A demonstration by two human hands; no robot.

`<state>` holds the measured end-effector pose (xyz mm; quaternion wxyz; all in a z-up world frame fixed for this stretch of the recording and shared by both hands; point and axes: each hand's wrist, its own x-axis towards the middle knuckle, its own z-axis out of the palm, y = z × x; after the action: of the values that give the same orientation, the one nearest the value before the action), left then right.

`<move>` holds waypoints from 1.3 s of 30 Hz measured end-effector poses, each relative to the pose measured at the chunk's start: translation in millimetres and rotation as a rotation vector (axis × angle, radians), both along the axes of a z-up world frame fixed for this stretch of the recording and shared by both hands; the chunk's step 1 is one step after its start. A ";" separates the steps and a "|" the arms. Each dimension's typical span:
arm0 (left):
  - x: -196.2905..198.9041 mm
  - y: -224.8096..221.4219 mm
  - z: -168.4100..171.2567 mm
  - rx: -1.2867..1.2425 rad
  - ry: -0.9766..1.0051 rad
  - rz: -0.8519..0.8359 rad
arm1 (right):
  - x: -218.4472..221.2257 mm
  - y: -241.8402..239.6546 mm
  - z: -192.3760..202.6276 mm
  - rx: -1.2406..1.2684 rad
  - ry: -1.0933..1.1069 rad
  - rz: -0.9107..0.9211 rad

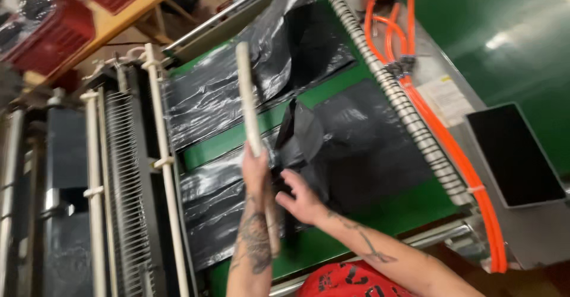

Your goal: The person uses a white PVC pipe to press and smooth plastic wrap over black rectangular items on a green conveyor belt. The items move along the belt while the person repeatedly flattens the plastic with the pipe and adjusts the edges by hand.

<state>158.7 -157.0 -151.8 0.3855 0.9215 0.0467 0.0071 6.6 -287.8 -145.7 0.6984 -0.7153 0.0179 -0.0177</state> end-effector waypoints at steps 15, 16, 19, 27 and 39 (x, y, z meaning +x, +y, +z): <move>1.4 -37.6 -29.6 -0.508 0.205 -0.225 | -28.5 -157.9 -51.1 0.260 0.194 -0.612; -3.9 -20.4 -11.7 -0.509 0.196 -0.211 | -23.7 -148.3 -48.7 0.259 0.191 -0.596; -37.3 39.7 27.9 -0.492 0.099 -0.119 | -21.4 -110.6 -49.4 0.131 0.153 -0.406; -142.9 146.5 129.2 0.099 0.020 0.295 | -41.5 -19.1 25.3 -0.167 0.200 0.358; -125.0 187.4 108.5 0.364 -0.098 0.453 | -65.6 -6.5 75.1 -0.383 0.170 1.024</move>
<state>33.7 30.3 -43.3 0.2044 0.9401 0.2305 0.1457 -59.0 -294.2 -70.6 0.4713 -0.7458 -0.2794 0.3788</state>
